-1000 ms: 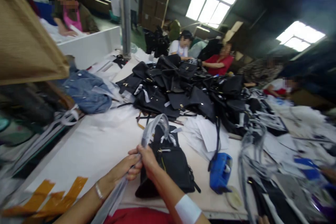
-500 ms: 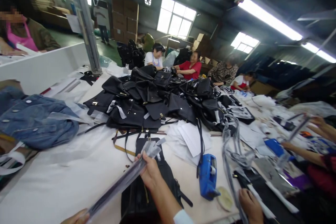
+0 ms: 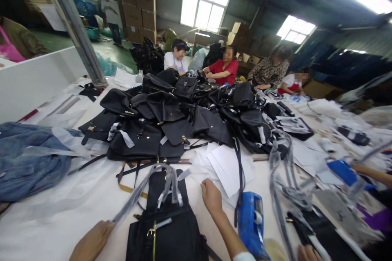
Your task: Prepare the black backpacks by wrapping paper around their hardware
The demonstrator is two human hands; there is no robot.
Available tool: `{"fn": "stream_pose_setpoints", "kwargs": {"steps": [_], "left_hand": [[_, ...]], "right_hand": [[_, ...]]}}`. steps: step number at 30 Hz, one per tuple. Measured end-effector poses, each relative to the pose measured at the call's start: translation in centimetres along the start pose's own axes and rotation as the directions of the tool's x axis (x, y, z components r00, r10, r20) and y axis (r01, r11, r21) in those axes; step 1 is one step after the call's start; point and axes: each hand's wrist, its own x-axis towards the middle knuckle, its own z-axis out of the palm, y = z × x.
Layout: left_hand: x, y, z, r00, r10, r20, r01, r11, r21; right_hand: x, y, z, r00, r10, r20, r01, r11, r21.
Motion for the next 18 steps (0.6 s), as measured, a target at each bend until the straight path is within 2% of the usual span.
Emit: {"fn": "stream_pose_setpoints", "kwargs": {"steps": [4,7,10,14,18], "left_hand": [[1.4,3.7,1.7,0.991,-0.015,0.130,-0.001,0.993,0.122],[1.0,4.9,2.6,0.988,-0.038,0.147,0.018,0.990,0.138],[0.2,4.8,2.8,0.992,-0.061,0.109,0.049,0.992,0.115],[-0.4,4.7,2.3,0.997,-0.054,0.058,0.047,0.991,0.123],[-0.4,6.1,1.2,0.993,0.004,-0.122,0.016,0.986,0.164]], "right_hand": [[2.6,2.0,3.3,0.996,-0.055,0.075,0.070,0.975,-0.212],[3.5,2.6,4.7,0.985,-0.097,0.140,0.138,0.936,-0.325],[4.2,2.8,5.5,0.971,-0.137,0.195,0.207,0.892,-0.402],[4.5,3.0,4.8,0.952,-0.177,0.251,0.279,0.841,-0.464],[3.3,3.0,3.7,0.938,-0.186,0.291,0.314,0.811,-0.494]]}}
